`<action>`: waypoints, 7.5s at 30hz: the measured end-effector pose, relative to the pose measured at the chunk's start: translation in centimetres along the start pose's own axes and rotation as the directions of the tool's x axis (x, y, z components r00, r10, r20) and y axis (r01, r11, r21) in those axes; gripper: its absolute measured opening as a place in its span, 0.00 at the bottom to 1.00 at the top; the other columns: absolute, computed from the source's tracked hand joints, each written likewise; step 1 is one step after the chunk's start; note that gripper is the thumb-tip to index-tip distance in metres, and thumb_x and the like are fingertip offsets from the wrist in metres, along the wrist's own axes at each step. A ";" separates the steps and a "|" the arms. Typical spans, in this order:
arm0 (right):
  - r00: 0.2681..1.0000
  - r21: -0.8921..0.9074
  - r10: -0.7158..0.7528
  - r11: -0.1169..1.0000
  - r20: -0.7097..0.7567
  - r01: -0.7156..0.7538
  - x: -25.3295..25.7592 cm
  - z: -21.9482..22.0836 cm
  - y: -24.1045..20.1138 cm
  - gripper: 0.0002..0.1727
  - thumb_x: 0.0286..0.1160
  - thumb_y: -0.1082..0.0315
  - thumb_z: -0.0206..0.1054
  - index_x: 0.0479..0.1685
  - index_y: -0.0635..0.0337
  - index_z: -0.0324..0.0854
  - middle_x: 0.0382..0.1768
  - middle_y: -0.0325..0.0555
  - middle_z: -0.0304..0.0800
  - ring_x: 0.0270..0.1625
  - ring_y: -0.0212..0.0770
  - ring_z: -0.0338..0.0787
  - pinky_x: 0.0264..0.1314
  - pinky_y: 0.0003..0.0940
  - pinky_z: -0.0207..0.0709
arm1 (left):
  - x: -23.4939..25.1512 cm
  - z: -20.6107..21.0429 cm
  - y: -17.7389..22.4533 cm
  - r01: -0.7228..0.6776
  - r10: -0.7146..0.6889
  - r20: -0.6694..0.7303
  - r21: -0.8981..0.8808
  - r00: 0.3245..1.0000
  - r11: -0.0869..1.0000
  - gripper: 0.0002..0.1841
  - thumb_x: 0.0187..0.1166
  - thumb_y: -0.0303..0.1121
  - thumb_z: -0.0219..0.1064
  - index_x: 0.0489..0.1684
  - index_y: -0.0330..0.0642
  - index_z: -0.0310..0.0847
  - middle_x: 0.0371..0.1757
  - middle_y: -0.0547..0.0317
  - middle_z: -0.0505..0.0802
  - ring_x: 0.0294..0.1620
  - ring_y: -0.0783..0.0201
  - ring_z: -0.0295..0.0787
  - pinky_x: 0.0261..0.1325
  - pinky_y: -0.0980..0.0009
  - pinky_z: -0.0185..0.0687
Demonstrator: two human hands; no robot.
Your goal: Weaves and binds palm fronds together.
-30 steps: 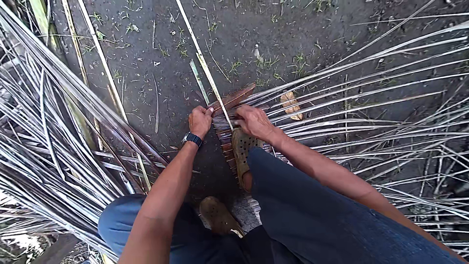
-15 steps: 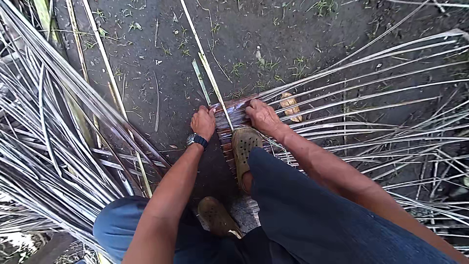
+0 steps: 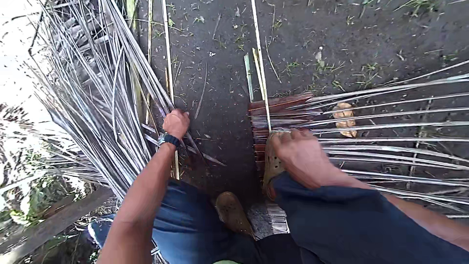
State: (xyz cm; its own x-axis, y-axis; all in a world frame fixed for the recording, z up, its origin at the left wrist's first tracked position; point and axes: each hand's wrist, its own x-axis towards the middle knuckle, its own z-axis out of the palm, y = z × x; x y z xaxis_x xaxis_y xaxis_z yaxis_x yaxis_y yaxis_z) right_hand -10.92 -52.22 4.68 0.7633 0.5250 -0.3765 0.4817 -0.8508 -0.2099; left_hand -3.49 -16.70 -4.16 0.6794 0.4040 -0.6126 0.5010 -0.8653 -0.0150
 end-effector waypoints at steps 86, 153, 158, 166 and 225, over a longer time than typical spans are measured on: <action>0.959 0.366 -0.216 0.890 -0.182 0.270 1.8 -0.6 19.7 0.11 0.80 0.75 0.58 0.46 0.61 0.88 0.43 0.51 0.91 0.47 0.51 0.92 0.54 0.53 0.87 | -2.5 4.0 12.5 -0.290 0.499 -0.016 -0.830 0.866 0.477 0.30 0.96 0.47 0.40 0.58 0.32 0.85 0.49 0.50 0.96 0.42 0.60 0.94 0.50 0.58 0.91; 0.969 0.876 0.246 0.469 -0.002 -0.117 14.6 10.2 11.8 0.16 0.60 0.70 0.82 0.47 0.61 0.87 0.42 0.52 0.91 0.47 0.47 0.90 0.55 0.52 0.83 | 0.6 4.9 18.8 -0.543 0.741 0.257 -0.540 0.621 0.643 0.19 0.94 0.31 0.44 0.73 0.38 0.75 0.34 0.47 0.93 0.34 0.56 0.94 0.48 0.54 0.92; 0.979 0.963 0.202 0.264 -0.010 -0.045 13.4 9.4 11.7 0.09 0.66 0.78 0.75 0.42 0.62 0.82 0.34 0.44 0.90 0.36 0.34 0.88 0.44 0.36 0.84 | 1.8 5.4 18.9 -0.449 0.725 0.314 -0.617 0.613 0.647 0.13 0.94 0.33 0.51 0.64 0.34 0.72 0.30 0.49 0.88 0.30 0.57 0.90 0.44 0.57 0.91; 0.986 0.999 0.165 -0.022 -0.028 0.032 11.5 10.3 12.8 0.13 0.58 0.86 0.72 0.39 0.62 0.80 0.35 0.43 0.87 0.37 0.33 0.85 0.44 0.33 0.82 | 0.9 9.3 18.1 0.000 0.475 0.114 -0.972 0.872 0.234 0.08 0.94 0.32 0.47 0.50 0.38 0.70 0.19 0.62 0.83 0.18 0.66 0.83 0.31 0.67 0.86; 0.917 0.605 0.376 0.764 -0.137 -0.223 11.6 9.2 8.9 0.07 0.74 0.64 0.66 0.38 0.57 0.85 0.31 0.50 0.91 0.38 0.53 0.92 0.42 0.58 0.82 | -0.9 8.9 20.3 -0.016 0.388 0.196 -0.877 0.901 0.480 0.15 0.73 0.30 0.74 0.53 0.33 0.82 0.48 0.44 0.92 0.49 0.54 0.91 0.54 0.52 0.88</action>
State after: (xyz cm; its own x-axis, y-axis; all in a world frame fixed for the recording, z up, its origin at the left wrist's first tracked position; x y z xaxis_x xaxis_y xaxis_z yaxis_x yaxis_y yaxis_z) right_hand -1.70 -53.89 -9.87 0.9395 0.1647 -0.3004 -0.0622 -0.7802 -0.6224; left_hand 1.24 -37.26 -10.93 0.7014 -0.0298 -0.7121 0.6997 -0.1616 0.6960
